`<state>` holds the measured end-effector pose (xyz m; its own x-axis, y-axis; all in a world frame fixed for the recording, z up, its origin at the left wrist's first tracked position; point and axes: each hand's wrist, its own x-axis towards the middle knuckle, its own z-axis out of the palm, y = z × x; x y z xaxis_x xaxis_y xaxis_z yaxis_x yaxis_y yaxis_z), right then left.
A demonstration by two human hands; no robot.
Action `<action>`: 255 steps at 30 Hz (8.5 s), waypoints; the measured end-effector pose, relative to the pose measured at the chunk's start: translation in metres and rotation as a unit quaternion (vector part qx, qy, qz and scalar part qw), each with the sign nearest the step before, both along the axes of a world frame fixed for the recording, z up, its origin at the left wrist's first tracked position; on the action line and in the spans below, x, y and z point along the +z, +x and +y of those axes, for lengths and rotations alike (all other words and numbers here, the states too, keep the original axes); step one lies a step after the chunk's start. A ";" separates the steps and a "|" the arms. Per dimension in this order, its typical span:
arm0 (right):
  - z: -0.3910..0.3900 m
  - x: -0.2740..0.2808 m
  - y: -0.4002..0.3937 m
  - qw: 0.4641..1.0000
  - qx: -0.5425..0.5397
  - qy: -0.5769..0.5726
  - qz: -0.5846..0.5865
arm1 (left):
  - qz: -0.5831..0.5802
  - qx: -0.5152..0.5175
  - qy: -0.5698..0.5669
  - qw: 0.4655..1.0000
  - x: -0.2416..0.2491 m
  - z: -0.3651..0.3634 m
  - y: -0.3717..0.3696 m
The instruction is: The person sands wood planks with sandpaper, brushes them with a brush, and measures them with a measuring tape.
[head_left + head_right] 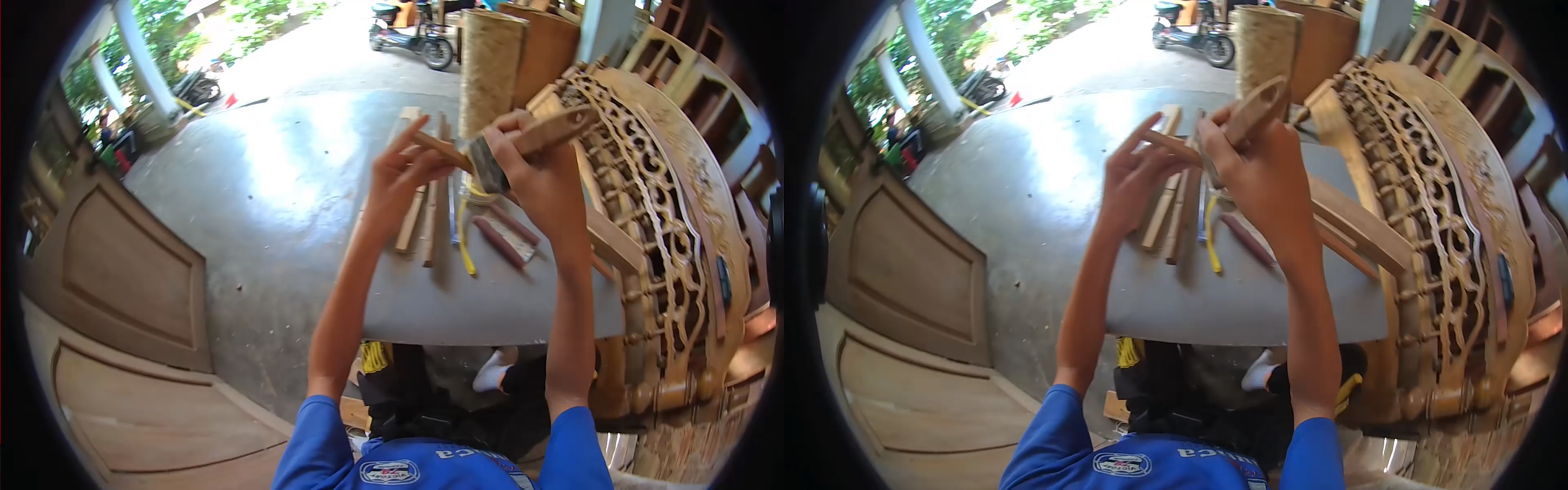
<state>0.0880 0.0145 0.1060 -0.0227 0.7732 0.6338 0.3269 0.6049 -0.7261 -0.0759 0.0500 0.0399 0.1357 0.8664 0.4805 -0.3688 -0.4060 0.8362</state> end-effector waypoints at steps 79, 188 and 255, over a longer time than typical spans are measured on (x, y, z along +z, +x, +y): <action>-0.012 0.110 0.064 0.923 0.322 0.211 -0.019 | -0.209 -0.212 0.188 0.936 0.096 0.015 0.072; -0.083 -0.104 0.202 0.950 -0.215 -0.214 0.073 | -0.196 0.036 0.152 0.968 0.101 0.010 0.062; -0.079 -0.121 0.122 0.860 -0.437 -0.215 -0.152 | -0.246 0.142 0.118 0.951 0.113 0.002 0.006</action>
